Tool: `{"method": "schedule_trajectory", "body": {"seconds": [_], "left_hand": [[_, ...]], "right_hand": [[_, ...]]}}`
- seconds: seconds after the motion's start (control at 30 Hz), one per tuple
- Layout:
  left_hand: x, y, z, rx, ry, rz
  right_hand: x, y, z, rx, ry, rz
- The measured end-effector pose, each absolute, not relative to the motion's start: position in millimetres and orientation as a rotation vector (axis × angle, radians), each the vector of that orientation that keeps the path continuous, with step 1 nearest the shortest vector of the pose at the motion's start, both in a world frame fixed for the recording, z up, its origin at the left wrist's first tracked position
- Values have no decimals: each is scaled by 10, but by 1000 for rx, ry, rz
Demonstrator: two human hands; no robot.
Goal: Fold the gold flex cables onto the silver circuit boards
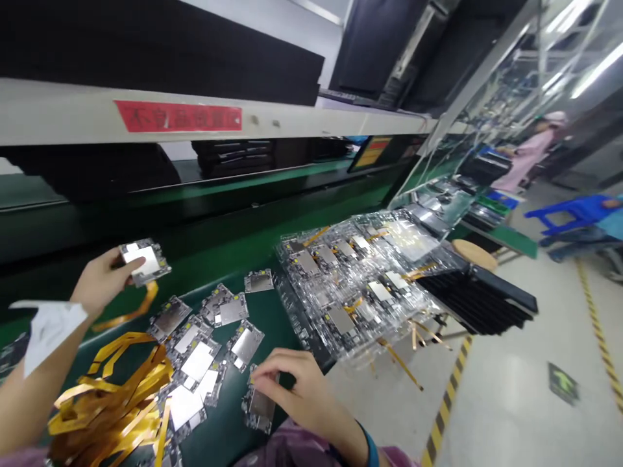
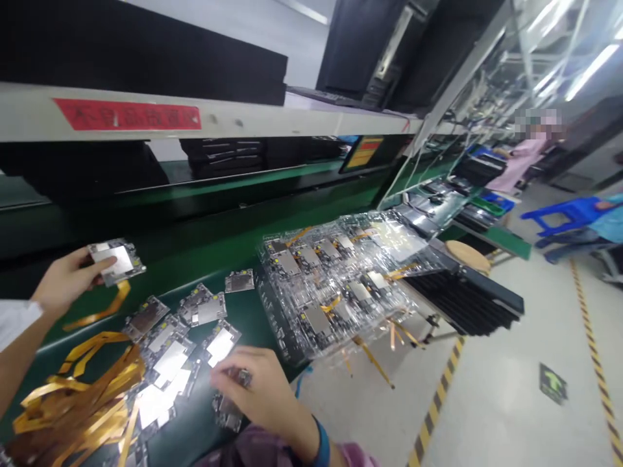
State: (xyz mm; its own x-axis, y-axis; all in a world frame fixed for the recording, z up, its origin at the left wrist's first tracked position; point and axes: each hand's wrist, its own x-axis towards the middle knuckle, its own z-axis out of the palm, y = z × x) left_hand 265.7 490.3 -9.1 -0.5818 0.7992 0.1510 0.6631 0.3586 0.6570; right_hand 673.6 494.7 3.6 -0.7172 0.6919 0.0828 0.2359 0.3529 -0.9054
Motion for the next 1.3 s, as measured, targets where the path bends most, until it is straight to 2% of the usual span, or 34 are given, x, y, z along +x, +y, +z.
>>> {"method": "schedule_trajectory", "body": {"seconds": [0.13, 0.2, 0.3, 0.43, 0.7, 0.83, 0.97, 1.13, 1.2, 1.3], "left_hand": [[3875, 4597, -38, 1157, 1984, 1405], [4437, 4491, -25, 778, 1619, 1631], [4969, 4404, -53, 510, 1378, 1658], [5147, 4283, -191, 423, 1396, 1721], [5219, 4034, -358, 653, 1686, 1402], [5287, 4064, -370, 840, 1582, 1350], [5278, 4122, -436, 937, 1339, 1238], [5262, 4113, -570, 1145, 1344, 1041], [5270, 4084, -606, 1275, 1342, 980], [5233, 4009, -661, 1353, 1373, 918]], "right_hand": [[6514, 4970, -15, -887, -1782, 1319], [6448, 4994, -49, -902, -1639, 1296], [6432, 5020, -105, -938, -1482, 1212], [6517, 5023, -140, -955, -1337, 1114], [6556, 4966, -146, -896, -1477, 978], [6751, 5070, 34, -816, -1640, 910], [7281, 5366, 572, -886, -1922, 508], [7740, 6026, 1246, -1011, -2141, -102], [7699, 6388, 1321, -1054, -2151, -235], [7492, 6959, 1220, -1132, -2181, -230]]}}
